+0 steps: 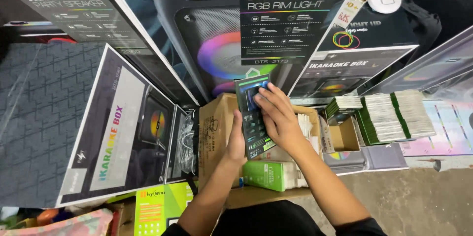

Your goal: The person sits on the floor with an open carton of small product boxes. They take phone accessory boxes out one at a time, turn each box over, wipe its surfaces with a cloth, and place it back, repeating this with several boxes.

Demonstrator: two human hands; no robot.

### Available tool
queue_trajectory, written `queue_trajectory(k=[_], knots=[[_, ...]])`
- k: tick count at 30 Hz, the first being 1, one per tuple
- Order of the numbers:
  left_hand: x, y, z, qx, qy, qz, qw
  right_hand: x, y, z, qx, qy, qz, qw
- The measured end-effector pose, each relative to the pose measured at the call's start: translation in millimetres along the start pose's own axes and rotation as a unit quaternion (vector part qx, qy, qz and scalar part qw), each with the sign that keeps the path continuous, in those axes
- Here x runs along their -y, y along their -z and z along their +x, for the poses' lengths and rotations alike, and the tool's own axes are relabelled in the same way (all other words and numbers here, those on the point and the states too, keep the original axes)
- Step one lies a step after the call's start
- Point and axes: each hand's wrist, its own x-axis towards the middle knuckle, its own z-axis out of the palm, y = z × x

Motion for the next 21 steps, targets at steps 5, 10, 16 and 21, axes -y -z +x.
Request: queue_trajectory(k=[5, 10, 16, 21], knots=[[20.4, -1.4, 2.8, -0.059, 0.029, 0.052, 0.996, -19.0, 18.6, -11.8, -0.003, -0.014, 0.025, 1.0], [27.0, -25.3, -2.8, 0.193, -0.013, -0.137, 0.971, -29.0, 40.2, -21.7, -0.011, -0.065, 0.045, 0.997], [17.6, -76.7, 1.3, -0.052, -0.062, 0.096, 0.992, -33.3, 58.0, -30.7, -0.055, -0.122, 0.059, 0.989], [41.6, -37.8, 9.4, -0.005, -0.059, 0.07, 0.996, -26.5, 53.1, -40.6, -0.032, -0.06, 0.096, 0.993]])
